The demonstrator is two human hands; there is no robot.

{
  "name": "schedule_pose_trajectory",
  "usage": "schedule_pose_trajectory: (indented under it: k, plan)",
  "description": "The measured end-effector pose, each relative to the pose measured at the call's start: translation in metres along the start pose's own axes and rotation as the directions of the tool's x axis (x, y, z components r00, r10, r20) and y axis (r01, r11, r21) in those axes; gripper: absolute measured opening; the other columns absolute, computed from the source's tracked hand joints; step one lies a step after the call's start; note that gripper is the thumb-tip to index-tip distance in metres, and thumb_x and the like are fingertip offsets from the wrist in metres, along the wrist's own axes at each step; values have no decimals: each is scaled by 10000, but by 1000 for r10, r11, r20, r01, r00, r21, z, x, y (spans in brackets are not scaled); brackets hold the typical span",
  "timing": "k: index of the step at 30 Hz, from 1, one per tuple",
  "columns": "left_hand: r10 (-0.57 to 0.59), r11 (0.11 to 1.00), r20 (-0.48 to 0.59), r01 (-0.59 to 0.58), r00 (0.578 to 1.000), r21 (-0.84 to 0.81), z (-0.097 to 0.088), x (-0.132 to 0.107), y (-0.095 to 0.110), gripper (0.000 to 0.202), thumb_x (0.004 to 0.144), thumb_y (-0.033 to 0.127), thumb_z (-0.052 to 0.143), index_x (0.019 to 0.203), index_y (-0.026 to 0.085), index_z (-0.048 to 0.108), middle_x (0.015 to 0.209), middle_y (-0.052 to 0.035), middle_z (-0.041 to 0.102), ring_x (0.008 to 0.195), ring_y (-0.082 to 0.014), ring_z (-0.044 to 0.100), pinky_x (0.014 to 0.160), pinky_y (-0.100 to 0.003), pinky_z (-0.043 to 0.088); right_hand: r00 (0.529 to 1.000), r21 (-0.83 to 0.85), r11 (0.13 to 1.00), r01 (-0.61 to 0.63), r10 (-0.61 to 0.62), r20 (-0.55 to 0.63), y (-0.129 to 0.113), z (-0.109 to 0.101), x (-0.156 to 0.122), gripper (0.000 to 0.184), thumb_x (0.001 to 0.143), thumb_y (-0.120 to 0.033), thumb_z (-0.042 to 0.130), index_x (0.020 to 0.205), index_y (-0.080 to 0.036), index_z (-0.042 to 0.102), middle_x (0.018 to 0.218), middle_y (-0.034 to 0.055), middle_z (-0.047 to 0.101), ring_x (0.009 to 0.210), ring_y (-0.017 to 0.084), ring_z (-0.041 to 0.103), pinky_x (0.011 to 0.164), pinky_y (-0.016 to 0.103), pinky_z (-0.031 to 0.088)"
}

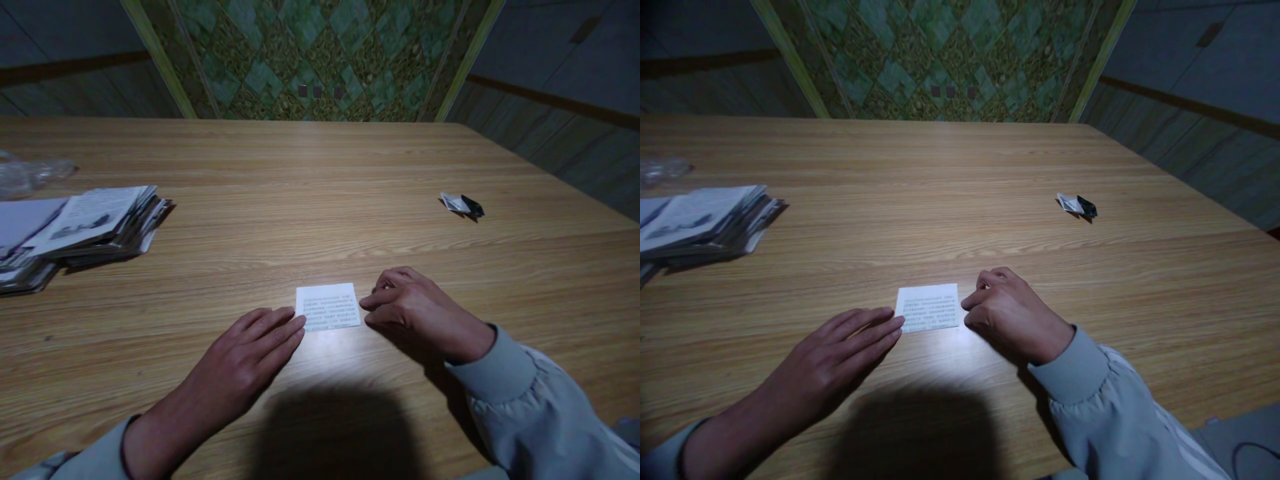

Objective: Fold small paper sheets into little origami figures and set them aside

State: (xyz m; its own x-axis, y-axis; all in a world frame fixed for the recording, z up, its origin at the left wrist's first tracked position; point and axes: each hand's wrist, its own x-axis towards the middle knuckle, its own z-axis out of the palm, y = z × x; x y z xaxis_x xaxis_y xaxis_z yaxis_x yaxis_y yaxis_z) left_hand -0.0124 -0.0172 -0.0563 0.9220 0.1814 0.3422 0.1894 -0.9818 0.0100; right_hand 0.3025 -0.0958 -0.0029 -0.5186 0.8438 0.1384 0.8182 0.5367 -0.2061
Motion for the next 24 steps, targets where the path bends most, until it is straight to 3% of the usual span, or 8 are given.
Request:
schedule_pose_trajectory:
  k: [5,9,15,24]
  plan:
    - [47,998,-106,-50,993,-24,1,14,2,273,999,90,460,1178,139,661,1190,-116,726,1163,-253,633,1010,-444,493,996,-39,999,35,-38,-79,-13,11,10,217,1002,-272,563,887,-237,744,852,25,720,848,188,519,769,332,345]
    - [-13,998,-79,9,997,-57,3,29,6,202,1003,126,478,1042,145,675,1027,-103,723,1001,-229,661,901,-392,535,991,-97,995,-14,1,-131,-24,22,20,152,967,-328,623,917,-226,725,881,41,683,850,199,495,761,345,331]
    - [-108,991,-5,107,994,-75,5,46,8,197,1014,268,499,1092,172,653,949,-75,696,863,-213,637,744,-339,529,989,-167,984,65,-86,-122,-24,40,29,148,1001,-218,566,927,-195,692,834,30,693,839,182,524,784,338,341]
    - [-135,991,-142,130,981,-44,9,46,10,234,1031,188,448,1009,143,677,885,-70,729,798,-200,655,685,-301,529,978,-237,971,35,-82,-192,-27,48,30,182,1000,-203,550,923,-201,715,792,14,709,776,176,538,777,337,338]
